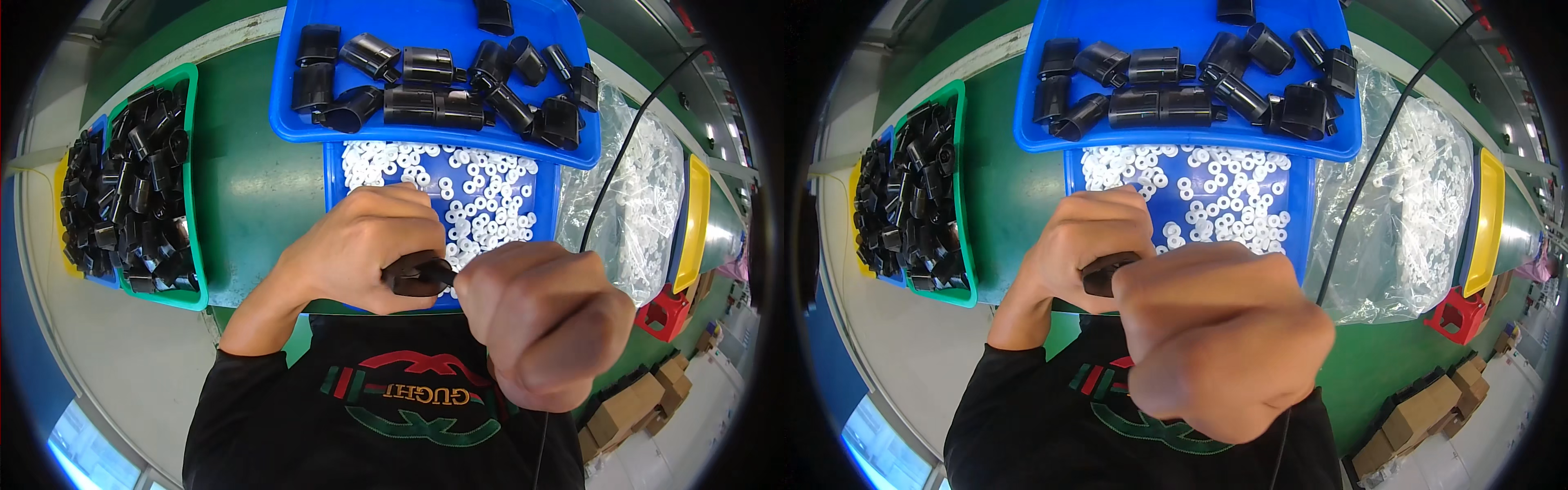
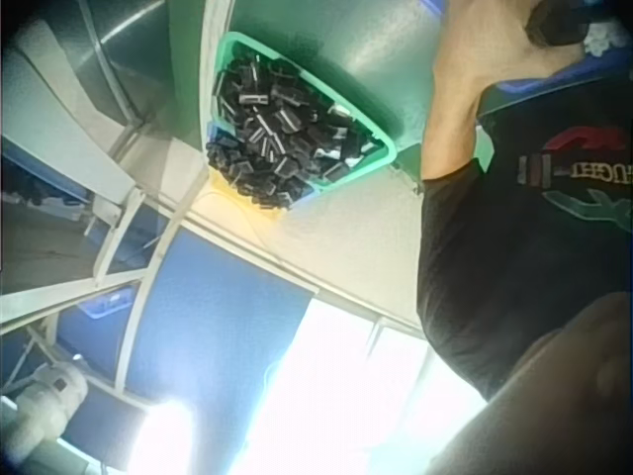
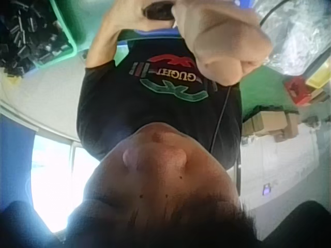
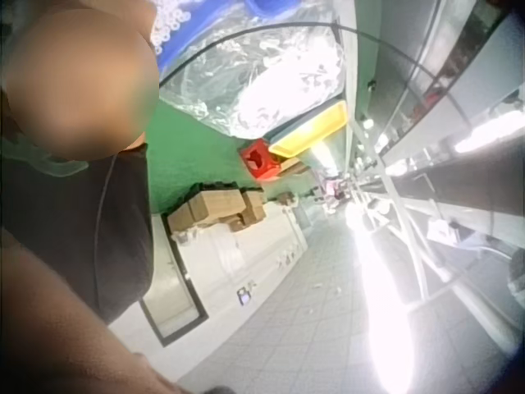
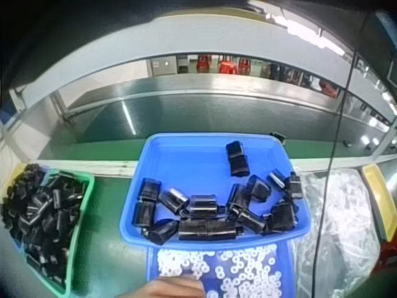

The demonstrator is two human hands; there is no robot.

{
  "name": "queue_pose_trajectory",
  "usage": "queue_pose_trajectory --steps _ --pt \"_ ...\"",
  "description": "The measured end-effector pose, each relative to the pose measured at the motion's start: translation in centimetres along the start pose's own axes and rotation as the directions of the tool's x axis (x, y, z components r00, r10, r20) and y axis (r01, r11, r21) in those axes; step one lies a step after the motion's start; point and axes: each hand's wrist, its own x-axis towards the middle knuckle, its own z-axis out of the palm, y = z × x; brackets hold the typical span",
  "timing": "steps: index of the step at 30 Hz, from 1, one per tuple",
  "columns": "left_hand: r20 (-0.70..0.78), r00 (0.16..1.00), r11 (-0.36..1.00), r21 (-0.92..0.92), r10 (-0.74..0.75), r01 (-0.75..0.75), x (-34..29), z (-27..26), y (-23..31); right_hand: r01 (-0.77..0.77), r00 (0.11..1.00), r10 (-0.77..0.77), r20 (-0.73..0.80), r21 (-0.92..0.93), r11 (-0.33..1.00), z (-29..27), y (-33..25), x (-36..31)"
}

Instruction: The person repeatedly picks black plastic components and white washers from blue trays, inserts the washers into the components, and places the assembled units into a green tray. The process is continuous and repetitive throughout the clip.

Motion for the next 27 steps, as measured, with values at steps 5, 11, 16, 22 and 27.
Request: queue_pose_trajectory --steps 5,11,16,22,27 --pt "0.013 1.0 1.0 -0.015 0.019 -0.018 0.1 0.0 0.0 0.025 0.997 -0.024 -0.071 0.018 1.0 1.0 1.2 -0.1" --pt "-0.013 0.999 0.999 0.021 0.049 -0.049 -0.1 0.1 0.0 -0.001 0.99 0.003 -0.142 0.012 1.0 1.9 1.4 -0.1" --pt "0.006 0.997 0.989 0.128 0.073 -0.073 0.2 -0.1 0.0 0.036 0.999 -0.033 0.021 -0.149 0.988 1.2 2.3 -0.8" --pt "0.005 1.0 0.994 0.111 -0.001 0.0 0.3 -1.0 0.2 0.042 0.992 -0.056 -0.109 -0.129 0.991 0.7 1.0 -0.5" --pt "-0.063 0.998 0.995 0.097 -0.002 0.008 0.4 -1.2 0.4 0.103 0.981 -0.151 -0.125 -0.325 0.94 -1.2 -1.1 0.1"
